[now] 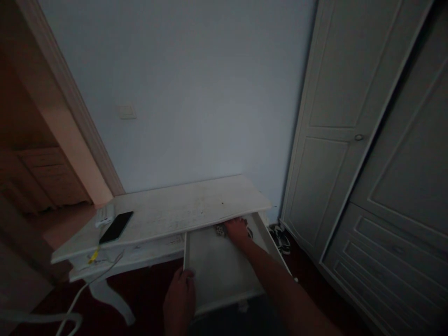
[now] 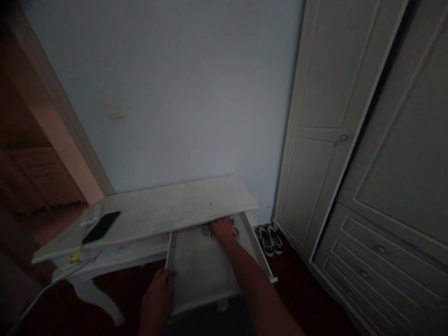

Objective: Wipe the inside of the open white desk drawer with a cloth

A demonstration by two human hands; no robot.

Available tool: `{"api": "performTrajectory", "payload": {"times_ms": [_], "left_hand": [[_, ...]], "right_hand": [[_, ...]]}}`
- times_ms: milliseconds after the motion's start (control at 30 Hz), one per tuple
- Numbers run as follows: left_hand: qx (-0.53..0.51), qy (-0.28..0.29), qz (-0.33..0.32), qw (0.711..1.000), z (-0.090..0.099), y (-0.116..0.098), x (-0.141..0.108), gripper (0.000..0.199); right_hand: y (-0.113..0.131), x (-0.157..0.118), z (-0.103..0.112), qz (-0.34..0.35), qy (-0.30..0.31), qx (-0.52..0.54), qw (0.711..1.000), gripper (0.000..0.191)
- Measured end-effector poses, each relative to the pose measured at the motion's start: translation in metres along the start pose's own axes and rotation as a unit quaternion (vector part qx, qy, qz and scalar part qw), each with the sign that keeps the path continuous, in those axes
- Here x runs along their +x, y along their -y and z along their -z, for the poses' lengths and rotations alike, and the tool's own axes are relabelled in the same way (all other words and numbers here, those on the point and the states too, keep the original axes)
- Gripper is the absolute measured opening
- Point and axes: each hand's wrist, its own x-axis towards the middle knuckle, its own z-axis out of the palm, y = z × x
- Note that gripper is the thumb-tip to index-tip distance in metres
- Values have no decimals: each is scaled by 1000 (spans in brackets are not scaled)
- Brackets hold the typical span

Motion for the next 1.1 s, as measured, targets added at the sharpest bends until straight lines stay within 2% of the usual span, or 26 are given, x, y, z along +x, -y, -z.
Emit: {"api": "performTrajectory", "payload": {"times_ms": [100, 167, 333, 500, 633, 800, 933, 1100], "left_hand": [[6, 6, 5, 1000, 5, -5, -1, 35], [7, 10, 8, 1000, 7, -7, -2, 36], [17, 20, 17, 1000, 10, -11, -3, 38], [26, 12, -6, 1000, 9, -10, -3, 38], [28, -1, -7, 1000, 9, -10, -3, 39], [53, 0, -19, 998, 12, -16, -6, 43], [65, 8, -8, 998, 14, -20, -7, 43], [61, 2, -3, 998, 9, -19, -5, 37]], "right_hand": [[-38, -8, 14, -16, 4, -22, 1000, 46], [-51, -15, 21, -32, 8, -33, 999, 47], [-53, -40, 20, -53, 40, -34, 997, 50], [-61, -76, 23, 13, 103, 13, 994, 67], [-66, -99, 27, 65, 169, 53, 982, 62], [-51, -110, 20, 124, 256, 91, 954, 41], [-25, -107, 13, 167, 262, 83, 947, 42], [23, -92, 0, 224, 272, 84, 932, 47]]}}
